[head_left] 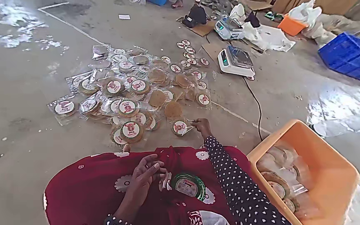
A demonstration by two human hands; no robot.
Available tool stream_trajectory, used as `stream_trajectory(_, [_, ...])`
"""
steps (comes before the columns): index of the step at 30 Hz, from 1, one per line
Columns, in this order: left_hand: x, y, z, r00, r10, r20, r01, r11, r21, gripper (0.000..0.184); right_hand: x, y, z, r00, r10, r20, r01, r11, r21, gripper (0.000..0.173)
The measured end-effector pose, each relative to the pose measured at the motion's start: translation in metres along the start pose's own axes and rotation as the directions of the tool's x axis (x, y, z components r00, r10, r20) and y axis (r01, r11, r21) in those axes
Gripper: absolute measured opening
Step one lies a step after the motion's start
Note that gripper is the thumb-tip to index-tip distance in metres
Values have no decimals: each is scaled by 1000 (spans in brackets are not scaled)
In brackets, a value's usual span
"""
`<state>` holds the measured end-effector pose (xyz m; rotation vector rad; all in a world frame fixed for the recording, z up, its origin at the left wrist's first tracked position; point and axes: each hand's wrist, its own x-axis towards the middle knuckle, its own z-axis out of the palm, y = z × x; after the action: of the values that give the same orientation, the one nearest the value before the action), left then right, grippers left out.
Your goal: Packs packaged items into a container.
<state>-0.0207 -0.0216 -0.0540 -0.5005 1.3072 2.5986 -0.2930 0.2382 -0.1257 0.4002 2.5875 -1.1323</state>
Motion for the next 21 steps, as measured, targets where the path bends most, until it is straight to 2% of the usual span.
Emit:
stream_trajectory(2, [-1, 1, 0, 1000, -7, 3, 7, 1000, -3, 34, -24, -30, -7, 976, -216, 27, 218, 970, -107, 19])
stream_trajectory(3, [-2, 2, 0, 1000, -18, 2, 18, 1000, -9, 32, -41, -45, -9, 936, -349, 32, 350, 926, -141, 17])
stream_trajectory(5, [-2, 1, 2, 998, -54, -14, 54, 998, -36, 33, -80, -72, -17, 797, -603, 38, 600, 784, -161, 10])
stream_trajectory(6, [-3, 2, 3, 996, -90, -12, 89, 995, -55, 40, -102, -84, -22, 709, -703, 43, 699, 695, -164, 8])
stream_trajectory(8, [-6, 3, 4, 982, -185, 48, 189, 976, -109, 69, -149, -106, -36, 548, -835, 55, 828, 533, -173, 7])
stream_trajectory(10, [-12, 0, -1, 942, -228, 246, 292, 917, -270, 102, -196, -119, -53, 403, -913, 69, 907, 387, -168, 9])
stream_trajectory(12, [-20, 0, -4, 878, -175, 445, 355, 862, -362, 120, -235, -118, -67, 246, -967, 65, 961, 234, -148, 13])
stream_trajectory(13, [-25, 1, -4, 850, -125, 511, 351, 858, -375, 119, -250, -113, -72, 188, -980, 68, 975, 178, -131, 15])
stream_trajectory(14, [-32, 2, -3, 827, -69, 558, 335, 857, -391, 107, -262, -104, -75, 143, -987, 69, 985, 135, -107, 17])
stream_trajectory(15, [-41, 2, -3, 811, -16, 585, 331, 837, -436, 83, -271, -94, -76, 109, -991, 72, 992, 103, -79, 18])
stream_trajectory(16, [-53, 4, -1, 824, 8, 567, 324, 814, -483, 55, -277, -84, -79, 96, -992, 77, 994, 92, -53, 18])
stream_trajectory(17, [-65, 5, 0, 845, 0, 535, 327, 792, -516, 35, -283, -74, -83, 100, -992, 76, 995, 97, -35, 17])
stream_trajectory(18, [-74, 4, 0, 842, -5, 539, 339, 783, -521, 28, -288, -64, -88, 111, -992, 65, 994, 110, -18, 15])
stream_trajectory(19, [-80, 2, -2, 832, 0, 554, 336, 795, -505, 28, -292, -56, -91, 117, -992, 51, 993, 117, 4, 13])
stream_trajectory(21, [-88, -2, -4, 845, 28, 534, 247, 866, -436, 39, -302, -45, -95, 87, -995, 40, 995, 89, 37, 14])
